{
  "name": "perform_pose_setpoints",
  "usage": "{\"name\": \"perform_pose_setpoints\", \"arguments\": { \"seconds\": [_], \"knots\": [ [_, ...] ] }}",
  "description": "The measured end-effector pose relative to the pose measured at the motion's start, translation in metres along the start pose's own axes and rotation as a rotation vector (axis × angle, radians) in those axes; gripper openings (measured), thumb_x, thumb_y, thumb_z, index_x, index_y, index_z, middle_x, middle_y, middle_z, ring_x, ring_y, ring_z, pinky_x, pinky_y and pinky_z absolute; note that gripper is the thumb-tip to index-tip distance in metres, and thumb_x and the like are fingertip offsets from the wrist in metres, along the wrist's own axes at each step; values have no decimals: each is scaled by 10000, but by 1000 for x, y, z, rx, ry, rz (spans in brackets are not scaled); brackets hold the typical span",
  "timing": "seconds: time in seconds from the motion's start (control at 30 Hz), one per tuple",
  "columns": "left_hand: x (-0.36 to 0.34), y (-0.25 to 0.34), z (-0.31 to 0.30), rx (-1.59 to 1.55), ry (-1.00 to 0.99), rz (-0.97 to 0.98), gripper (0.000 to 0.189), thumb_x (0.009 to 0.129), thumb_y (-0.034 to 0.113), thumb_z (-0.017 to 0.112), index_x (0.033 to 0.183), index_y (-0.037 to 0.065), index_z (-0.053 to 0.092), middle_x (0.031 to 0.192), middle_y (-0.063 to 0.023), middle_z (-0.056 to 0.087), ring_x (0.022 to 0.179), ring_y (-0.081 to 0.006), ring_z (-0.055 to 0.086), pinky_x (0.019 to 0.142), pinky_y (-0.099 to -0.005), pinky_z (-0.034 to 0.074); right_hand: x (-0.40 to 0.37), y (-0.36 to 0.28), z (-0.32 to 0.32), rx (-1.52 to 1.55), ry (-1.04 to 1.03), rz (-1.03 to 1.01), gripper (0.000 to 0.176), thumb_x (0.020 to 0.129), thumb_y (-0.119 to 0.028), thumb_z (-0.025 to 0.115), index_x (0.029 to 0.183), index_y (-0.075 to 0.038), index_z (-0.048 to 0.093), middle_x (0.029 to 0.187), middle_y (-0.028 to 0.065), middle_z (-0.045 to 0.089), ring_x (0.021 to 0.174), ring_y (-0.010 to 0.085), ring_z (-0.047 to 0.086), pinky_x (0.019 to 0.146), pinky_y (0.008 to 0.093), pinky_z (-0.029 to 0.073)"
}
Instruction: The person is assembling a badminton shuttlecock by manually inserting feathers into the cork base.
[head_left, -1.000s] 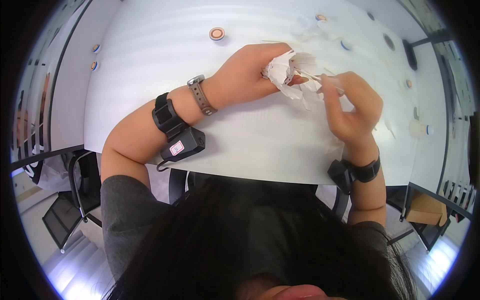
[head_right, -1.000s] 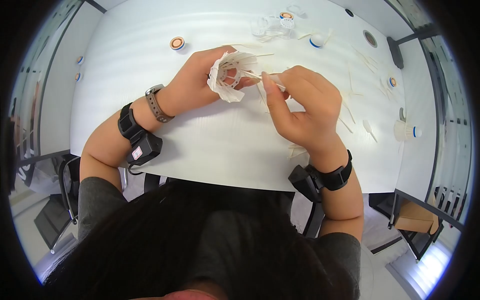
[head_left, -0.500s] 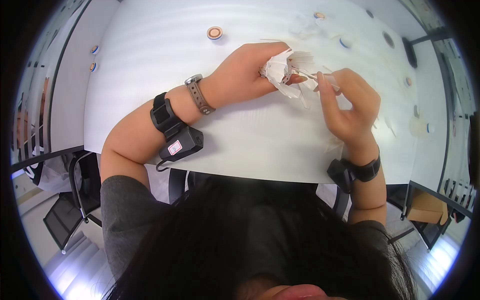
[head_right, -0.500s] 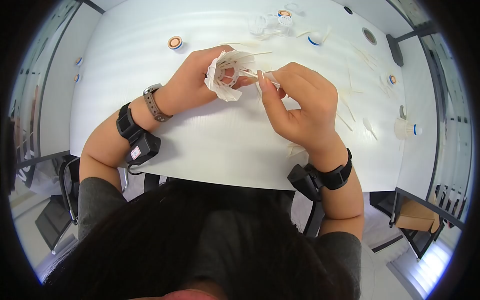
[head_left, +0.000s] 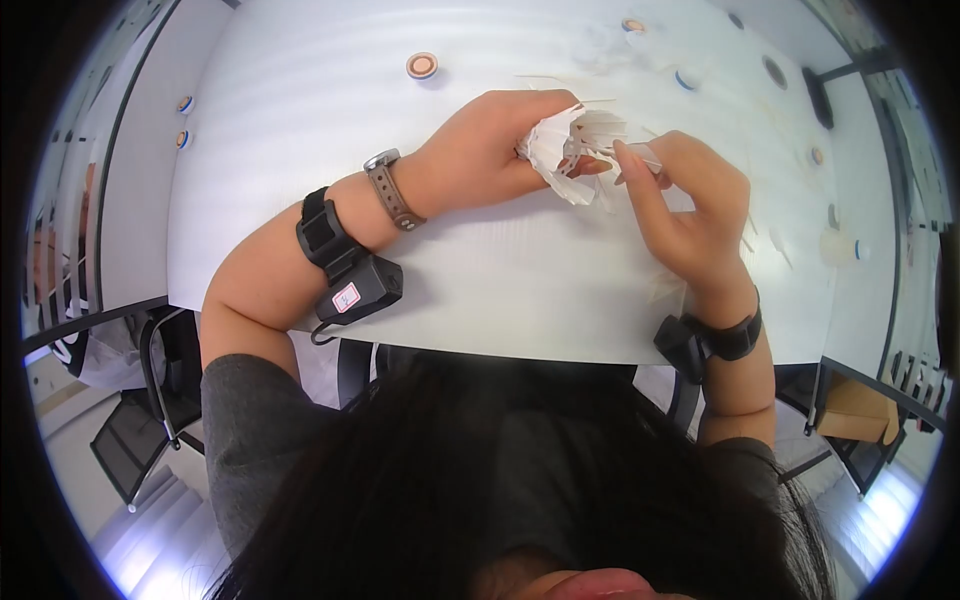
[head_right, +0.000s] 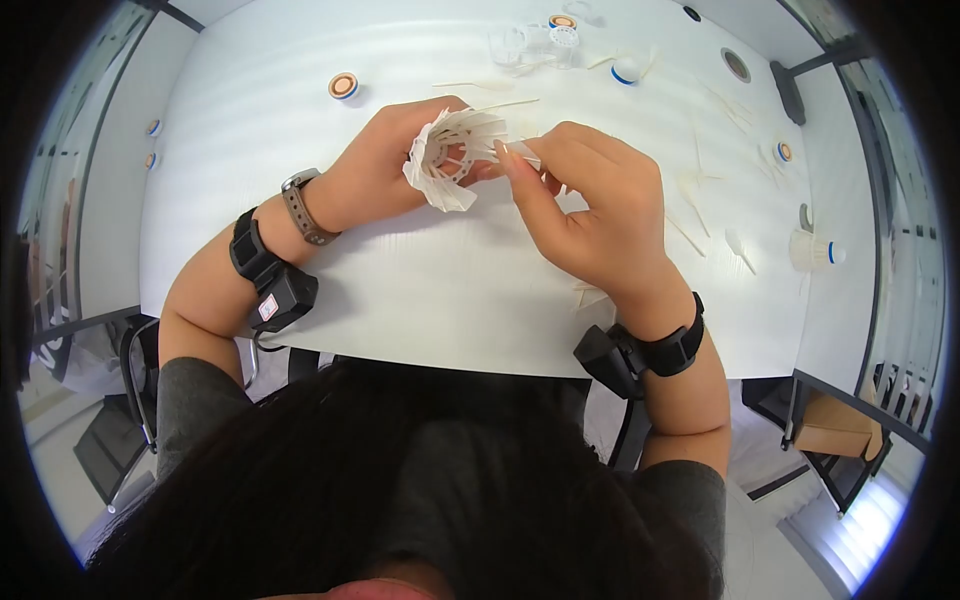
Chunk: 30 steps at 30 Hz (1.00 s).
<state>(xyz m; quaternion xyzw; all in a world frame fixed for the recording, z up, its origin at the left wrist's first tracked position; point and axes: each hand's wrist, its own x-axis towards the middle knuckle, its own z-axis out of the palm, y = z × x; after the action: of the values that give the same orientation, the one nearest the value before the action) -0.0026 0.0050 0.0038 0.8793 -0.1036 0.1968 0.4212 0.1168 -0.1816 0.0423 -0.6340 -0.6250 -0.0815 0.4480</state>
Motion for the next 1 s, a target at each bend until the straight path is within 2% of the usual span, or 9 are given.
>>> {"name": "perform_pose_setpoints", "arguments": {
  "seconds": [0.3,0.6,1.0],
  "knots": [
    [-1,-3,3,-5,15,39,303,831,175,804,1038,41,628,891,-80,681,730,-209,649,662,-301,513,-4,3,4,44,-45,67,64,821,-15,727,773,-5,685,593,58,557,498,153,497,467,268,371],
    [-2,-3,0,10,-95,-33,312,840,199,799,1049,40,630,914,-69,675,777,-199,659,706,-304,526,-6,2,8,93,-40,78,78,818,-12,717,750,-18,679,596,53,556,492,153,493,465,270,364],
    [-1,-3,1,-24,-58,-11,325,844,198,798,1072,42,628,944,-63,670,790,-188,653,711,-295,528,-7,2,10,97,-37,76,115,824,-15,708,720,-39,664,591,51,544,492,159,496,460,279,360]
  ]
}}
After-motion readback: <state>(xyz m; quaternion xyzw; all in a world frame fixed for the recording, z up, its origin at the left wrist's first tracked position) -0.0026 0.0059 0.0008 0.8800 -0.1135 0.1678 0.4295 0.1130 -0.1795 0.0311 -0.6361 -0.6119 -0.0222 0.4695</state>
